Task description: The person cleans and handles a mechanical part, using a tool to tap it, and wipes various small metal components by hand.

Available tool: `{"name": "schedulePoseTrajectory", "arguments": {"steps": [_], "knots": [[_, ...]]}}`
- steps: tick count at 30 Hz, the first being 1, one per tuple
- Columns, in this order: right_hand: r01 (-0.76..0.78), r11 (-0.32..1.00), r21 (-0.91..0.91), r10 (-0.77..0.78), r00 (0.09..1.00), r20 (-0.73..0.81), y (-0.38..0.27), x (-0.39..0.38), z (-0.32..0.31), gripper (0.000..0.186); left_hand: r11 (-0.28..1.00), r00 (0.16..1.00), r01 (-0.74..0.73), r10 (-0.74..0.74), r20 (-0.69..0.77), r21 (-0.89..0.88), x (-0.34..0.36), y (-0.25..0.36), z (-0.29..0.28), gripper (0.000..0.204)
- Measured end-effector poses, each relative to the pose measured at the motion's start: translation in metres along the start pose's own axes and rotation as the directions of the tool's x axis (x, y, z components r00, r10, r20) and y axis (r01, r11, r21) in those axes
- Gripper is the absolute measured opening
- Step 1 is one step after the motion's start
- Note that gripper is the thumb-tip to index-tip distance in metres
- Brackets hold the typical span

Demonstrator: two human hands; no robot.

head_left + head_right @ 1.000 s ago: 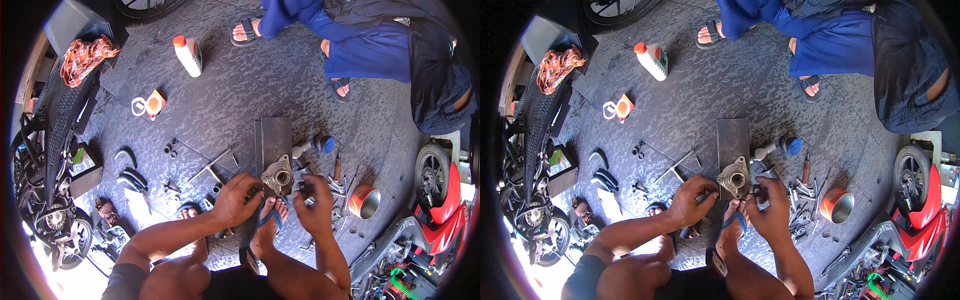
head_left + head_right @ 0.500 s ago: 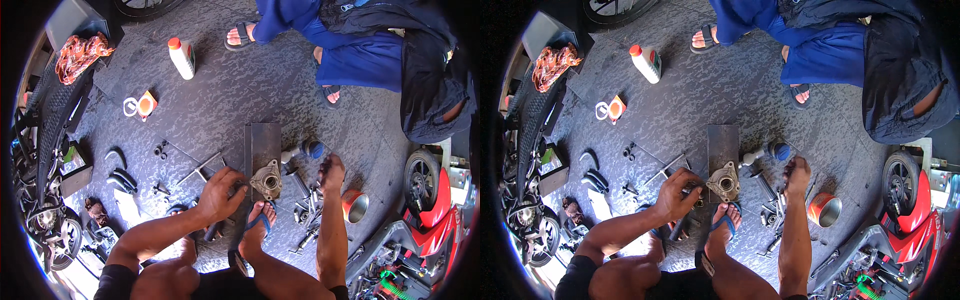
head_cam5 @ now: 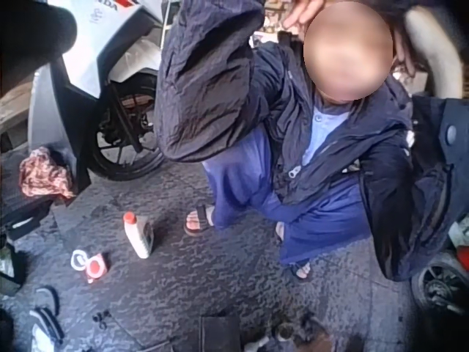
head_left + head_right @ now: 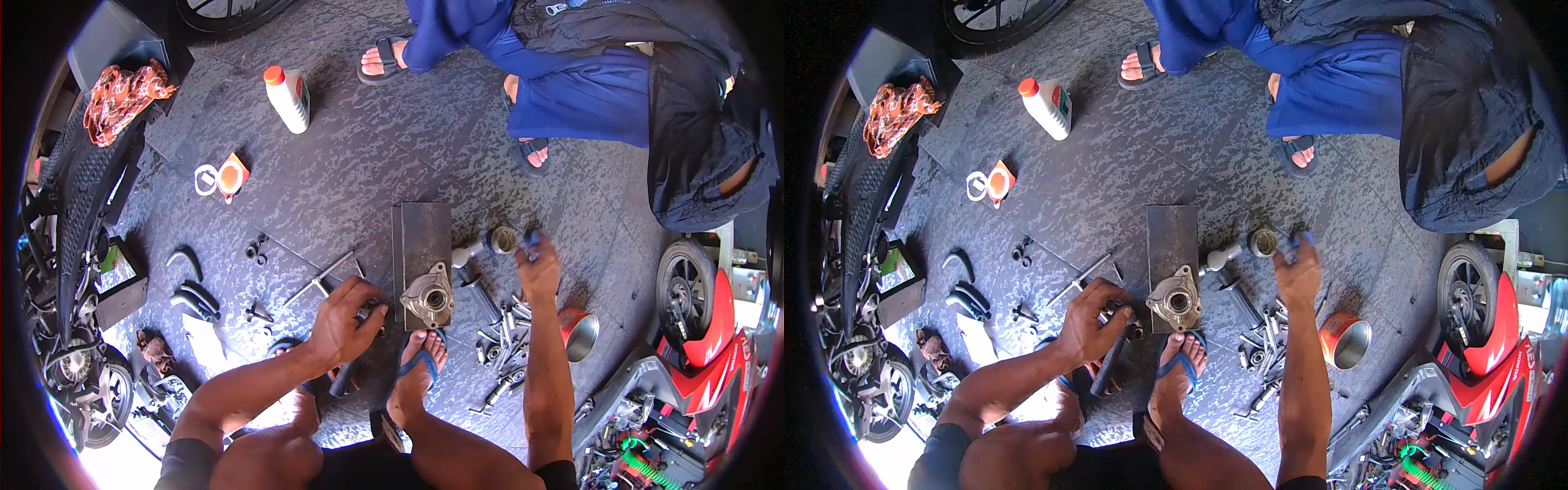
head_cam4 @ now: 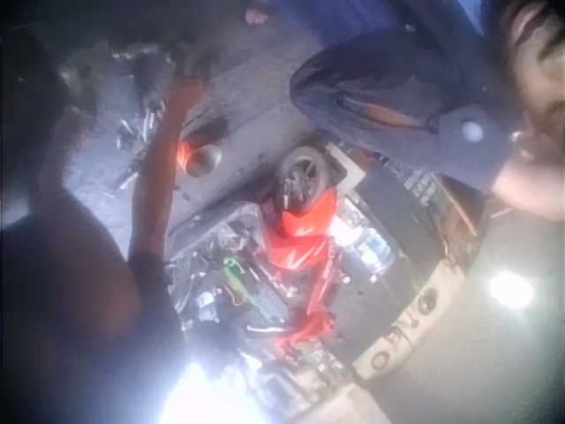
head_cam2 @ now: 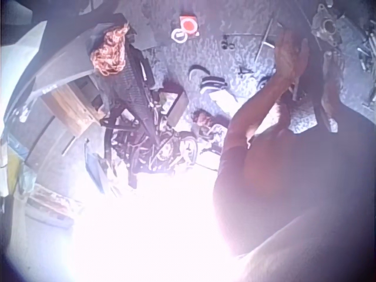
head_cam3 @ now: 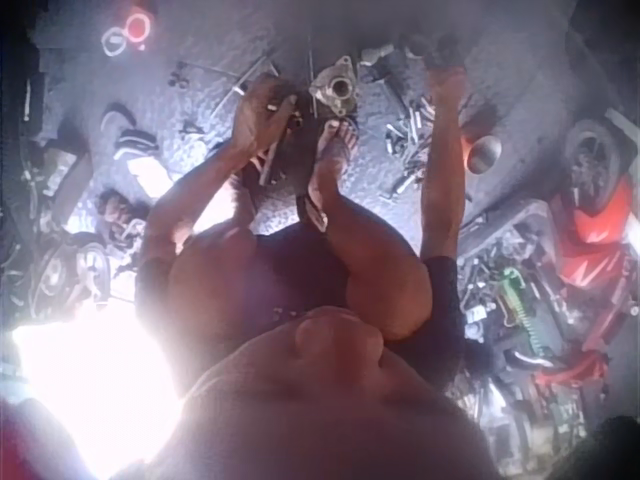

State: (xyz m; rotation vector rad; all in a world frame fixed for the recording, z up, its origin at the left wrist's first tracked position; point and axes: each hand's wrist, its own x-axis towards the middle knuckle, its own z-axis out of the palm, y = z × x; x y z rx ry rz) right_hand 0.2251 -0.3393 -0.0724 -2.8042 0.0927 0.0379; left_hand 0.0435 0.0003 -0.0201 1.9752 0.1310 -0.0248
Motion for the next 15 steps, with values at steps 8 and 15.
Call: {"name": "schedulePoseTrajectory", "arguments": {"steps": [8,15], "knots": [[0.066,0.986,0.150,-0.102,0.963,0.250,0.010,0.007,0.035,0.030,0.999,0.999,-0.036,0.036,0.015,0.000,0.000,0.002,0.001,0.018],[-0.066,0.991,0.116,0.009,0.897,0.441,-0.023,0.014,0.025,0.028,0.999,0.999,0.047,-0.047,0.009,-0.020,-0.001,0.005,-0.008,0.018]]}}
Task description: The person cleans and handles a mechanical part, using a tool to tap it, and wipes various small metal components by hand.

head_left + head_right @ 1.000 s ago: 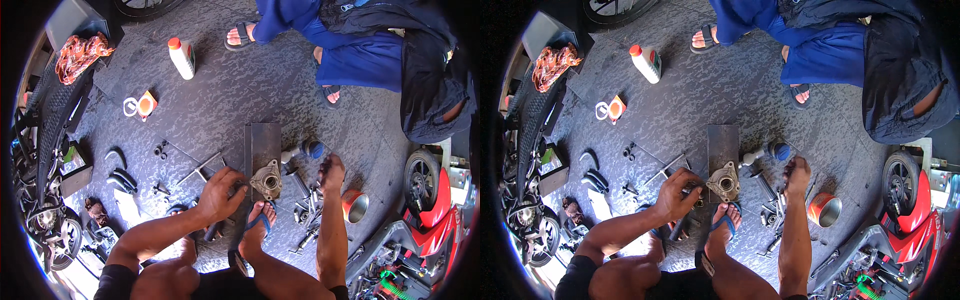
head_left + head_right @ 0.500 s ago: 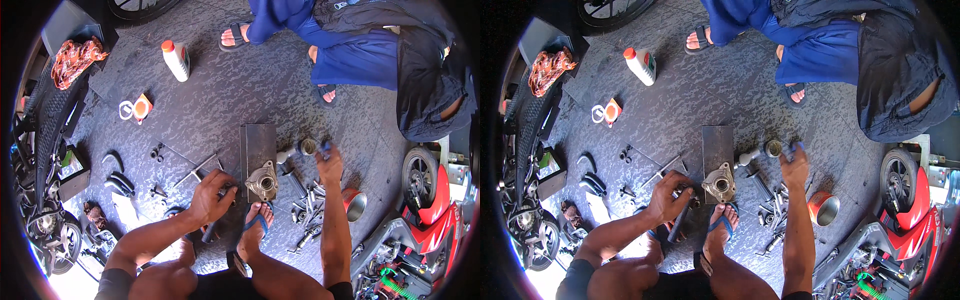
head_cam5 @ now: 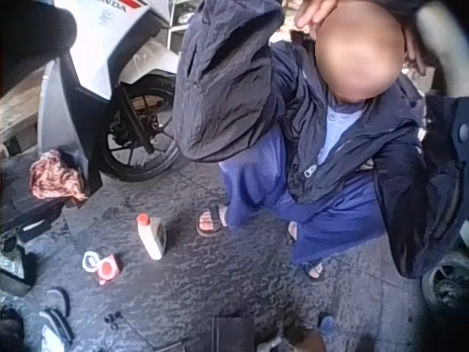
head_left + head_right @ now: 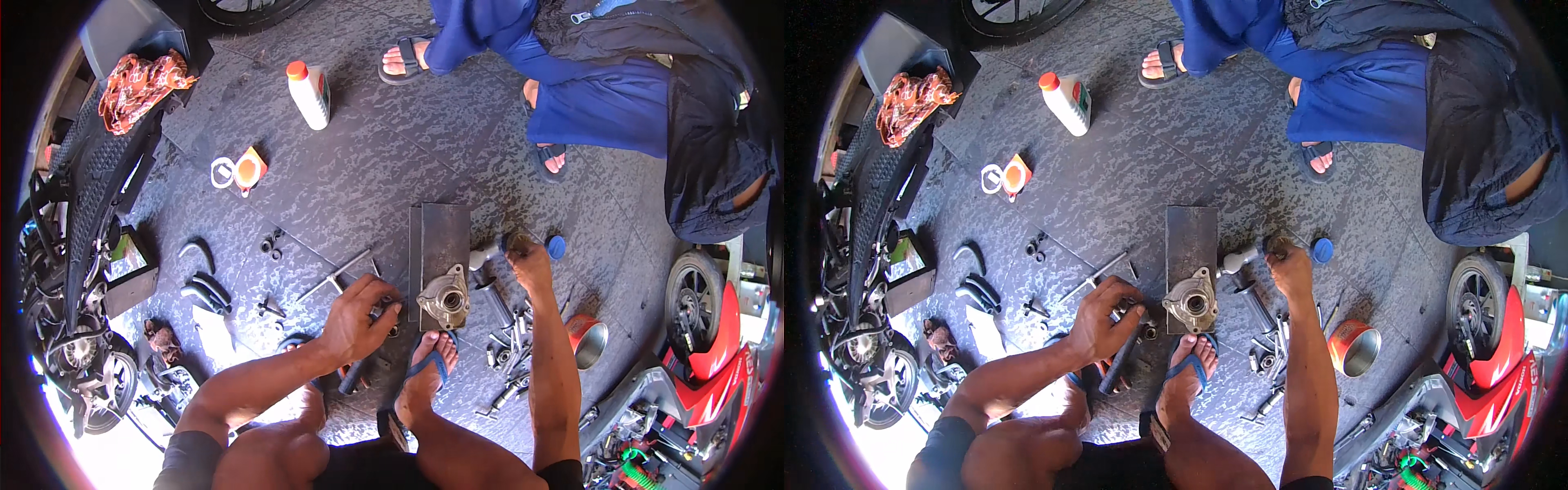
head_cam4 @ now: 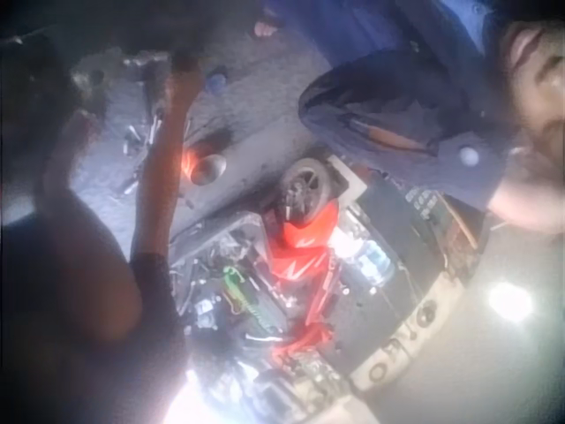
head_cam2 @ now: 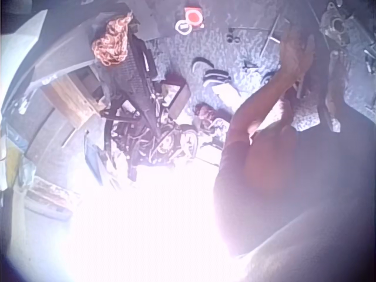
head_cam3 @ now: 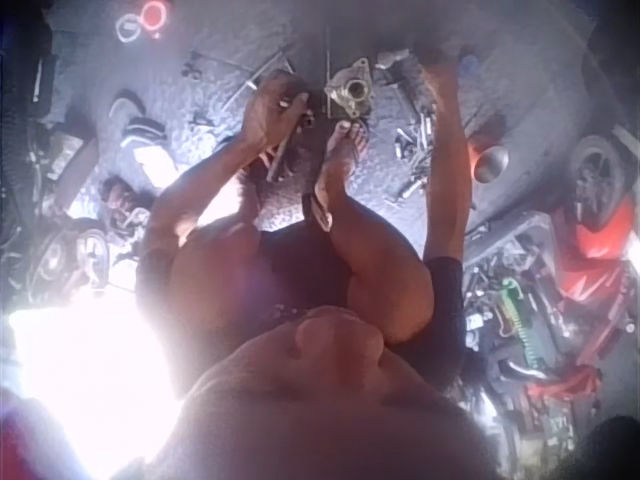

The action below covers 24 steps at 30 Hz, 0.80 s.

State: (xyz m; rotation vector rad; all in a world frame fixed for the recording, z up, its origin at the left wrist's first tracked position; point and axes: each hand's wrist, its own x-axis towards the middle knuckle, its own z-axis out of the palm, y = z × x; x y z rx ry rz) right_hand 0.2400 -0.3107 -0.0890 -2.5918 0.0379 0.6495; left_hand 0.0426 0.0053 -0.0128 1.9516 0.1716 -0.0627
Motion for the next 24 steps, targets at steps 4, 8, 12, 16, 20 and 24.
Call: {"name": "schedulePoseTrajectory", "arguments": {"steps": [4,8,12,16,20,24], "knots": [[0.160,0.987,-0.023,-0.161,0.957,-0.242,0.018,-0.003,0.013,0.032,0.998,0.998,-0.061,0.061,0.009,0.024,0.003,0.000,0.004,0.018],[0.102,0.987,-0.120,-0.134,0.945,-0.299,0.014,-0.007,0.013,0.034,0.996,0.996,-0.085,0.085,0.008,0.042,0.004,-0.001,0.007,0.018],[0.110,0.962,0.251,-0.036,0.958,-0.284,-0.016,-0.045,0.000,0.028,0.987,0.988,-0.154,0.153,0.015,0.055,0.002,-0.006,0.011,0.025],[0.004,0.775,0.632,-0.007,1.000,0.003,-0.083,-0.139,-0.030,0.025,0.934,0.952,-0.305,0.298,0.067,0.185,0.012,0.008,0.013,0.050],[0.284,0.835,0.471,-0.341,0.939,0.039,-0.095,-0.176,-0.016,0.030,0.914,0.937,-0.336,0.301,0.175,0.229,0.028,0.019,0.027,0.064],[0.551,0.829,0.099,-0.548,0.834,-0.061,-0.105,-0.176,-0.001,0.039,0.898,0.921,-0.378,0.339,0.191,0.224,0.036,0.012,0.034,0.060]]}}
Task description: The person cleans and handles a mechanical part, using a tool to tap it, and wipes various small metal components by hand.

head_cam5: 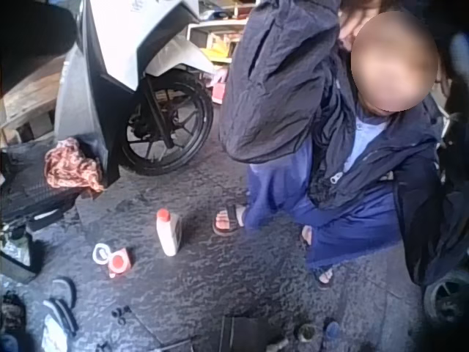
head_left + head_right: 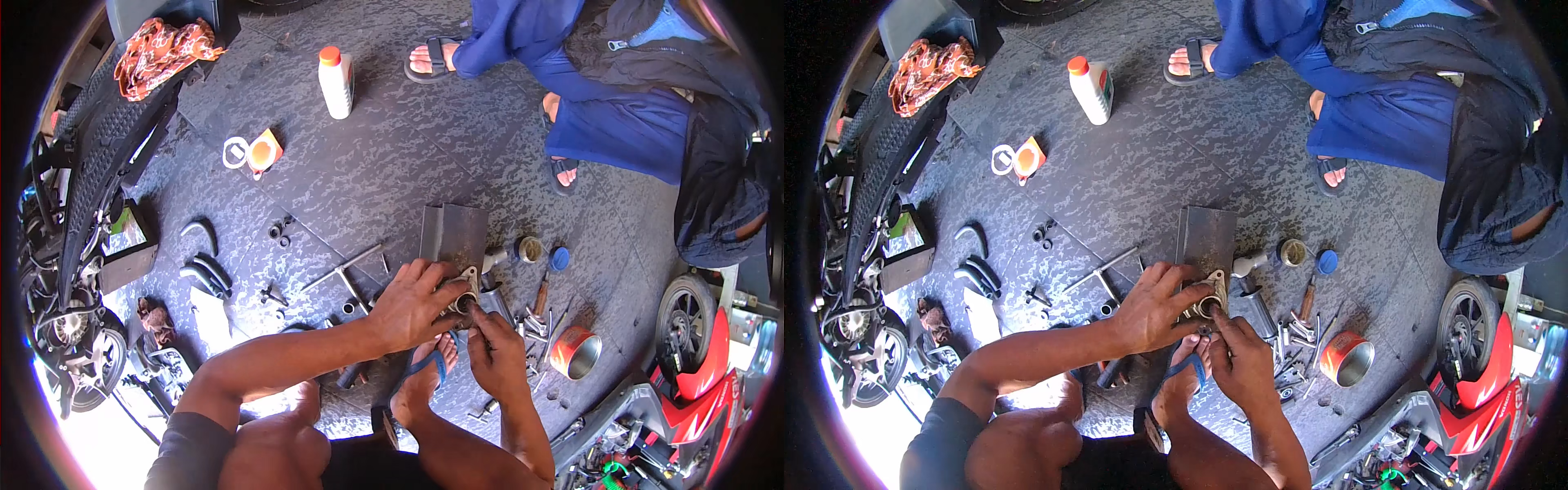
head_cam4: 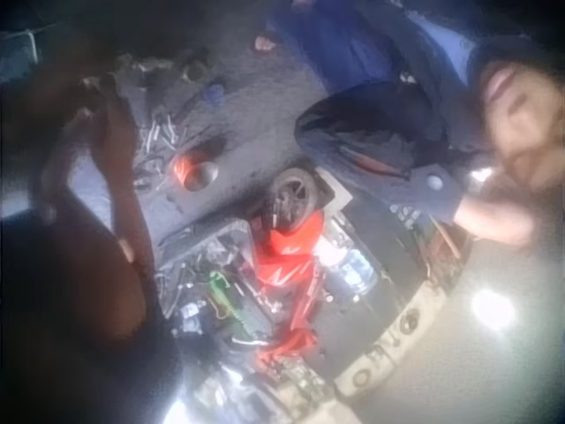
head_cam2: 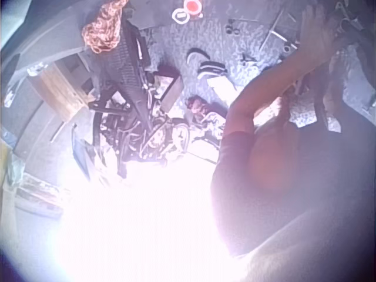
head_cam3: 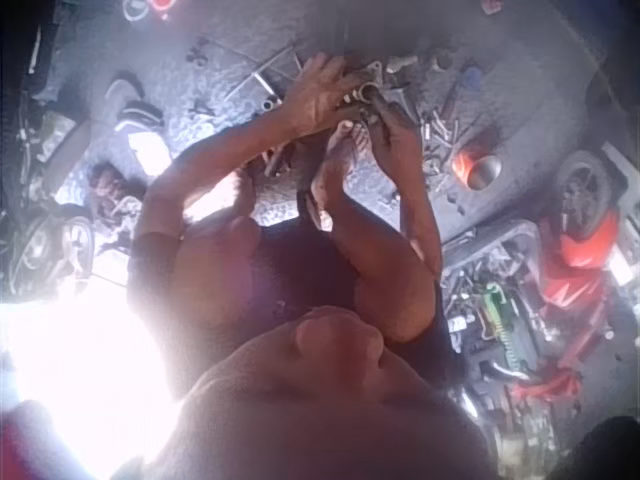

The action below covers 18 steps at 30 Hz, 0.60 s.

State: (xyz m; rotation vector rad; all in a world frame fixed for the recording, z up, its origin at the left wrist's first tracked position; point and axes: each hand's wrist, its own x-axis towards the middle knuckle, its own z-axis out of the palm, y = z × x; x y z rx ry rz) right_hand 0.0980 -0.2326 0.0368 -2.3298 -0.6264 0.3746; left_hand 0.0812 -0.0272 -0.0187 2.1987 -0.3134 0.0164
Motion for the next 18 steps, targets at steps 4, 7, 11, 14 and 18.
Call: {"name": "schedulePoseTrajectory", "arguments": {"steps": [4,7,11,14,18], "knots": [[-0.082,0.956,-0.283,0.110,0.990,0.085,-0.022,0.003,0.005,0.046,1.000,1.000,0.010,-0.010,0.002,0.001,-0.001,0.000,-0.001,0.055],[-0.060,0.932,-0.357,0.117,0.983,0.140,-0.026,0.004,0.003,0.051,1.000,1.000,-0.002,0.002,-0.017,0.002,-0.001,-0.002,-0.001,0.055],[0.032,0.928,-0.371,0.031,0.986,0.164,-0.020,0.008,-0.004,0.055,1.000,1.000,-0.006,0.006,-0.019,0.005,-0.001,-0.002,-0.002,0.055],[-0.102,0.885,-0.454,0.189,0.970,0.151,-0.036,0.006,-0.001,0.049,1.000,1.000,-0.010,0.010,-0.018,0.007,0.001,-0.002,-0.001,0.056],[-0.061,0.955,-0.289,0.107,0.984,0.144,-0.039,0.014,-0.006,0.040,1.000,0.999,-0.012,0.012,-0.036,0.004,-0.001,-0.002,0.002,0.057]]}}
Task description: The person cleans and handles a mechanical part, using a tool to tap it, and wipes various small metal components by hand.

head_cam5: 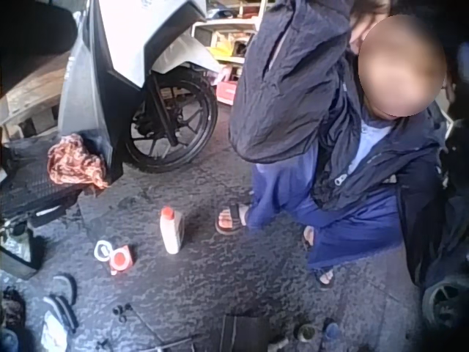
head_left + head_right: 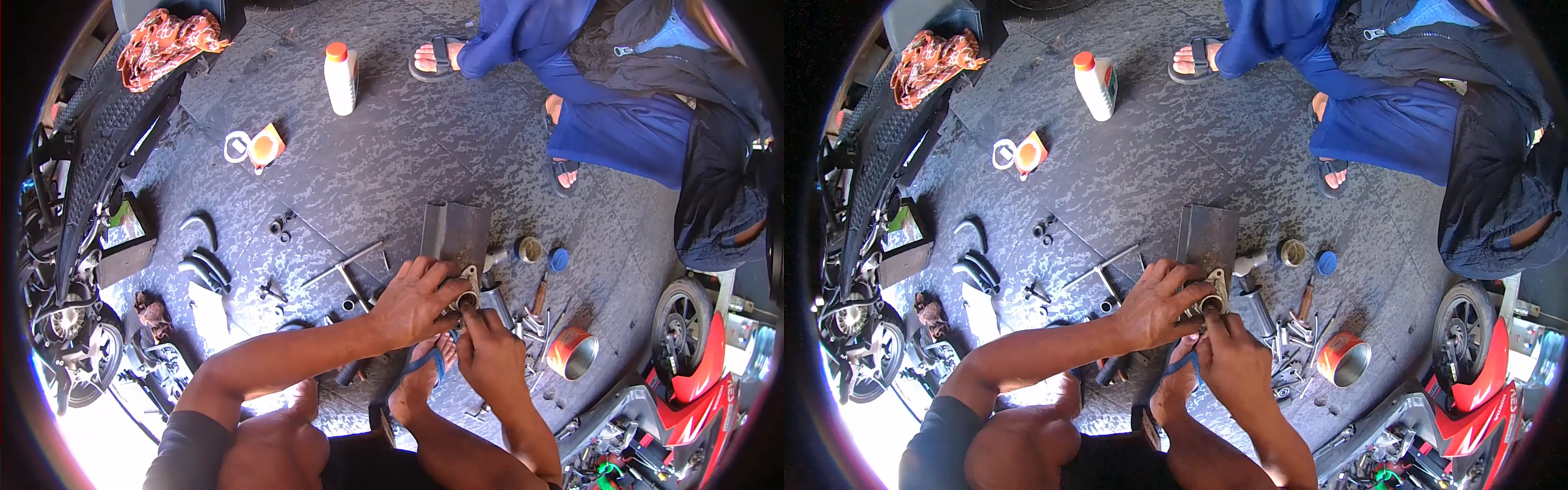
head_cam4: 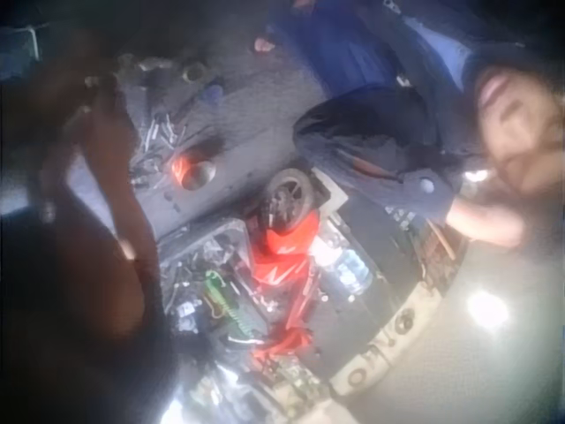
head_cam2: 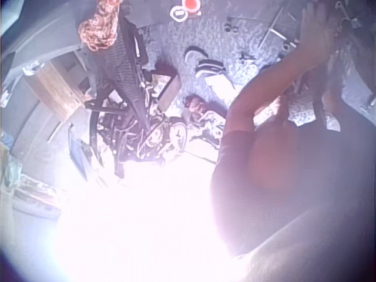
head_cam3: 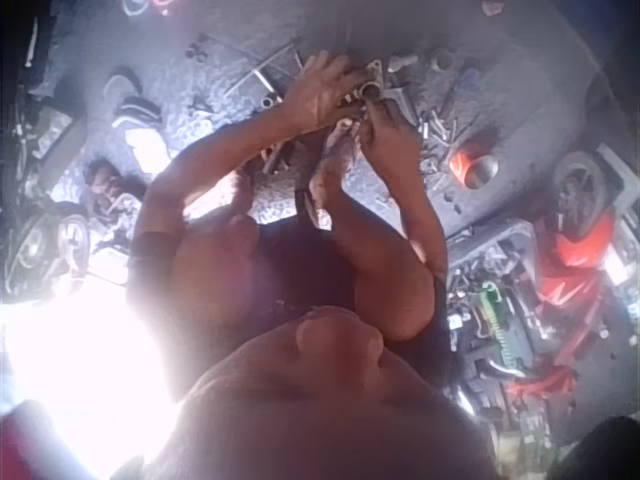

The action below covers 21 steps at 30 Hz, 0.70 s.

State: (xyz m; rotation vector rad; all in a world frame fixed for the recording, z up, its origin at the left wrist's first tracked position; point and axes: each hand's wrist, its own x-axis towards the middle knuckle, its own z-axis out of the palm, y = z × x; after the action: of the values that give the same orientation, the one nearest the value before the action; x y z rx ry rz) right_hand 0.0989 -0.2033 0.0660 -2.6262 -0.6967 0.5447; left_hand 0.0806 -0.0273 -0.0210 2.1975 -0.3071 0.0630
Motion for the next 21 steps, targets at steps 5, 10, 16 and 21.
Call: {"name": "schedulePoseTrajectory", "arguments": {"steps": [5,10,16,21], "knots": [[-0.148,0.573,0.806,0.185,0.982,0.048,0.027,-0.010,-0.005,0.045,0.999,0.999,0.028,-0.029,-0.039,-0.016,-0.004,0.003,-0.007,0.054],[-0.113,0.267,0.957,0.238,0.970,0.048,0.024,-0.029,-0.010,0.058,0.915,0.975,0.193,-0.219,-0.034,-0.353,-0.034,0.027,0.001,0.038],[-0.093,0.551,0.830,0.127,0.992,0.027,0.001,-0.033,0.008,0.067,0.278,0.764,0.627,-0.401,0.506,-0.727,-0.030,0.062,-0.002,0.039],[0.115,0.950,0.289,-0.056,0.977,-0.205,-0.001,-0.027,0.004,0.049,0.430,0.784,0.592,-0.501,0.366,-0.682,-0.031,0.054,0.001,0.036]]}}
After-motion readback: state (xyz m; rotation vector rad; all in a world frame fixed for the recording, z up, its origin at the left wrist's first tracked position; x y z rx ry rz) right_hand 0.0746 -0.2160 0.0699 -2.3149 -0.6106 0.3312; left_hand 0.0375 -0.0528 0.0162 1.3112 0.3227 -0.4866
